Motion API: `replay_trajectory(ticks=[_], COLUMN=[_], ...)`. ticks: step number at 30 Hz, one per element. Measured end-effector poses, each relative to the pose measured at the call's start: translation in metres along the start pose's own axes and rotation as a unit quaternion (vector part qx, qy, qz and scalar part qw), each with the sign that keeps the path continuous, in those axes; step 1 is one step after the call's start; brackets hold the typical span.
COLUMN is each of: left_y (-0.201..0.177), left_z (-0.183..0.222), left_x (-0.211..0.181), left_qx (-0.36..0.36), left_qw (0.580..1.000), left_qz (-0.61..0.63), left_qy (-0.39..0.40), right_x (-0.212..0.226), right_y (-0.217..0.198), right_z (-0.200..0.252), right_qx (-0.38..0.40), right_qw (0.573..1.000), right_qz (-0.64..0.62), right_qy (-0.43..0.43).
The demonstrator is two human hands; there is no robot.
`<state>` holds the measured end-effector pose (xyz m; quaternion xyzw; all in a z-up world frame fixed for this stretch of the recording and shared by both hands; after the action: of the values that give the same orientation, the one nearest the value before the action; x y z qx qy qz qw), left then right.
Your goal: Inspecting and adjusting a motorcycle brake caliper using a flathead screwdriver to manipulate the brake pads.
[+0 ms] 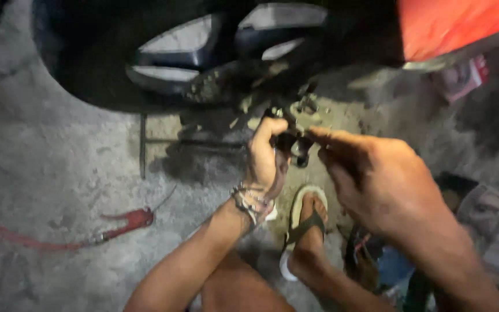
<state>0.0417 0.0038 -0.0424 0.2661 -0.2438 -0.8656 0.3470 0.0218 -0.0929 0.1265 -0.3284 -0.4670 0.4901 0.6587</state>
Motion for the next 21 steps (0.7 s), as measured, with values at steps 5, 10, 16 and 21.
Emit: replay_trajectory(ticks=[5,10,16,21], left_y=[-0.012,-0.014,-0.012,-0.019], left_z=[-0.007,0.003,0.007,-0.011], left_x=[0.013,-0.002,-0.013,-0.005], left_qx=[-0.028,-0.066,0.124,0.105], left_qw=[0.998,0.996,0.726,0.992], left_qz=[0.052,0.022,-0.505,0.038], left_qy=[-0.025,-0.060,0.451,-0.056], right_x=[0.006,0.012,0.007,0.020], right_y=[0.007,0.018,0.031,0.011], right_z=[-0.002,-0.001,0.004,0.005], right_qx=[-0.009,-0.014,-0.025,0.028], right_qw=[0.998,0.999,0.996,0.968], right_qz=[-0.049,-0.026,-0.085,-0.227], right_qy=[0.033,0.023,-0.028,0.098])
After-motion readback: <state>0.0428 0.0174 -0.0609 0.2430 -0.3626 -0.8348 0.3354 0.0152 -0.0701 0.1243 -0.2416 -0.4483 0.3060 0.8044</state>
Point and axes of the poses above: each hand's wrist, its own z-axis away from the middle knuckle, its own y-axis out of the palm, x = y × z, the point moved 3 cm from there along -z, towards the middle knuckle, and after that the axes turned 9 degrees about -y, right-handed, at the moved point
